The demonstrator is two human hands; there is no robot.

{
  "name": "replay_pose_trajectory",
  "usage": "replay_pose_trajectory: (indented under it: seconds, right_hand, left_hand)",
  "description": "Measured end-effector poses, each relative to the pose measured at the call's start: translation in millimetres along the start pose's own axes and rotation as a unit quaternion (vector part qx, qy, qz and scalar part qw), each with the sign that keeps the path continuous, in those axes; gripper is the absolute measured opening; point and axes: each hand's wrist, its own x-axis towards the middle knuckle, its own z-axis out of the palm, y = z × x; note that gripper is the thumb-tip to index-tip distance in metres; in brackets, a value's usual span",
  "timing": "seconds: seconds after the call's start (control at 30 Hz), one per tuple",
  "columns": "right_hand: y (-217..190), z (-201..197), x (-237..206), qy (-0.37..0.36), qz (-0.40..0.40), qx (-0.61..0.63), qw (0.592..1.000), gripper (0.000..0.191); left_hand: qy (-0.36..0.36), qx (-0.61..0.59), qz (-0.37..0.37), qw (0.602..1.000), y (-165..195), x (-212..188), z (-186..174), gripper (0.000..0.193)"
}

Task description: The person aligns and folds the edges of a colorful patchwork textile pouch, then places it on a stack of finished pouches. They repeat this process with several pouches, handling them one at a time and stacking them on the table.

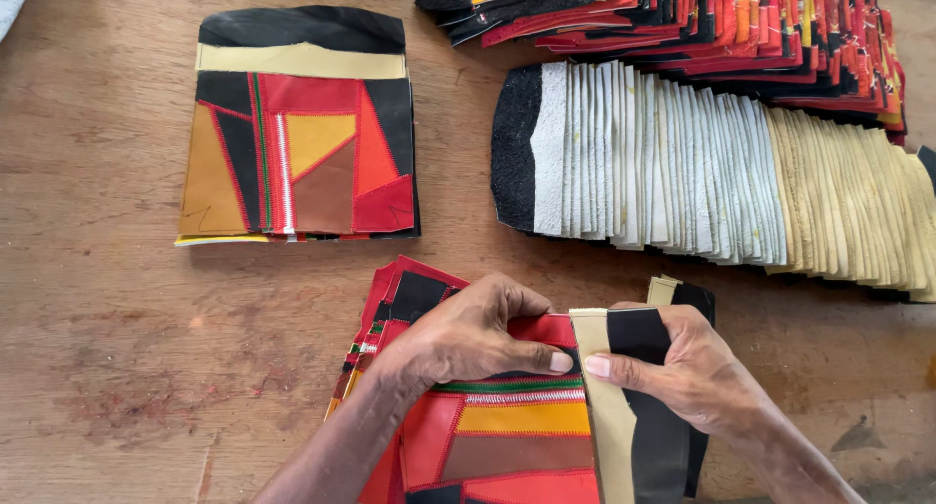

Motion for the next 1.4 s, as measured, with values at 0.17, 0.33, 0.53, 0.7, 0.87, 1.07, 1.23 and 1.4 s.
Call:
replay_pose_trajectory:
  seconds: [0.17,0.33,0.53,0.7,0.87,1.07,1.23,1.4]
  right_hand:
    - [1,2,0,0.013,-0.014,-0.018,1.000,0.022]
    - [-1,6,-2,0.028,-0.032,-0.028,0.999,0.022]
    - [-9,9,-2,0.031,-0.008,-0.055,0.998,0.021]
    - [-14,3,-6,-0.026,-0.032,-0.064,0.997,0.021]
    - [-14,3,-6,-0.014,-0.021,-0.082,0.996,0.019]
    - [-14,3,-5,-0.014,-0.038,-0.080,0.996,0.017]
    - [-13,5,-7,-0.010,-0.027,-0.068,0.997,0.017]
    - [-15,7,-6,-0.001,-0.011,-0.064,0.998,0.018]
  left_hand:
    - [0.009,0.036,0.003,0.999,-3,2,2,0.033]
    - [0.008,0.042,0.015,0.999,-3,3,3,0.034]
    - [0.015,0.079,0.039,0.996,-2,3,2,0.044]
    - [0.010,0.052,0.047,0.998,-5,6,2,0.047]
    - [-0.001,0.030,0.045,0.999,-9,6,1,0.045]
    - [-0.007,-0.004,0.043,0.999,-11,8,1,0.041]
    - [0.012,0.017,0.029,0.999,-10,8,3,0.041]
    - [0.027,0.015,0.019,0.999,-8,8,5,0.039]
